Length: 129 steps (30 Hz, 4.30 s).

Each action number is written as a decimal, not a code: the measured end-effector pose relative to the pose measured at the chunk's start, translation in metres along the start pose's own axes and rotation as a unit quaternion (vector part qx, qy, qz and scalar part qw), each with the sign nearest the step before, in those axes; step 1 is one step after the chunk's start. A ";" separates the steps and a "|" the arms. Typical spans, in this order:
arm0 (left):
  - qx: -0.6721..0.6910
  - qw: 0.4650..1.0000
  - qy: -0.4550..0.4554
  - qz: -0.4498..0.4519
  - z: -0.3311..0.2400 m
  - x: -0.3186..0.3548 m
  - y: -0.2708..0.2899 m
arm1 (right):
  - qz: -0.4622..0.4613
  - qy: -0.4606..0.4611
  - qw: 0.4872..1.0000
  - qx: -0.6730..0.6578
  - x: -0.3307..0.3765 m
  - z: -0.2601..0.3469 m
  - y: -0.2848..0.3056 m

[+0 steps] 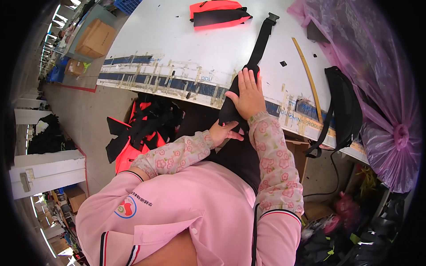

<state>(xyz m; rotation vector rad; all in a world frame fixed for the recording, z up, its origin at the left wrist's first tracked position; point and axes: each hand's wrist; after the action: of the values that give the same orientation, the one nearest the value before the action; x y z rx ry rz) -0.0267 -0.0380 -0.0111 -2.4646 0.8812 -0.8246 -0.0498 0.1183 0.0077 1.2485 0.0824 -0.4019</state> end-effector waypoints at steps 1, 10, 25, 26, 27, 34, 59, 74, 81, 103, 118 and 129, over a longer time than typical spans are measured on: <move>0.000 1.000 -0.001 0.000 -0.001 0.001 0.000 | 0.001 0.001 1.000 -0.004 0.000 0.000 0.000; -0.008 0.999 -0.039 -0.007 -0.021 0.003 -0.011 | 0.031 -0.014 0.999 -0.039 -0.004 0.027 0.037; 0.057 0.997 -0.032 0.037 0.001 -0.007 0.005 | -0.096 -0.062 0.993 -0.034 0.021 -0.059 0.066; 0.065 0.996 -0.040 0.038 0.002 -0.008 0.004 | -0.152 -0.136 0.978 0.036 0.030 -0.088 0.078; 0.066 0.997 -0.030 0.037 0.005 -0.010 0.006 | -0.148 -0.250 0.946 0.147 0.039 -0.108 0.088; 0.116 0.992 -0.030 0.044 0.026 -0.017 0.005 | 0.048 -0.331 0.907 0.256 0.057 -0.147 0.110; 0.157 0.983 -0.033 -0.089 0.033 -0.019 -0.012 | 0.292 -0.436 0.761 -0.382 0.292 -0.013 0.202; 0.070 0.994 -0.068 -0.049 0.025 -0.010 -0.026 | 0.301 -0.460 0.730 -0.406 0.249 0.020 0.187; 0.007 0.993 -0.070 -0.090 0.024 -0.005 -0.042 | 0.277 -0.384 0.823 -0.312 0.195 0.040 0.151; -0.019 0.995 -0.094 -0.035 0.032 -0.010 -0.025 | 0.324 -0.441 0.533 -0.645 0.164 0.041 0.121; -0.037 0.986 -0.157 -0.047 0.019 -0.011 -0.040 | 0.174 -0.537 0.552 -0.613 0.194 0.064 0.102; 0.007 0.993 -0.071 -0.090 0.021 -0.006 -0.045 | 0.254 -0.468 0.561 -0.634 0.214 0.060 0.116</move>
<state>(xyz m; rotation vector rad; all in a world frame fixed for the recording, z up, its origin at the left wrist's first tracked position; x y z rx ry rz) 0.0027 0.0021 -0.0055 -2.5816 0.6099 -0.7006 0.1783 0.0383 0.0725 -0.5295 -0.7890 -0.3155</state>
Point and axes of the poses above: each hand's wrist, its own x-axis away from the middle knuckle, its own y-axis out of the back of the hand, z = x × y, and after that the axes turned 9 degrees about -y, right-handed
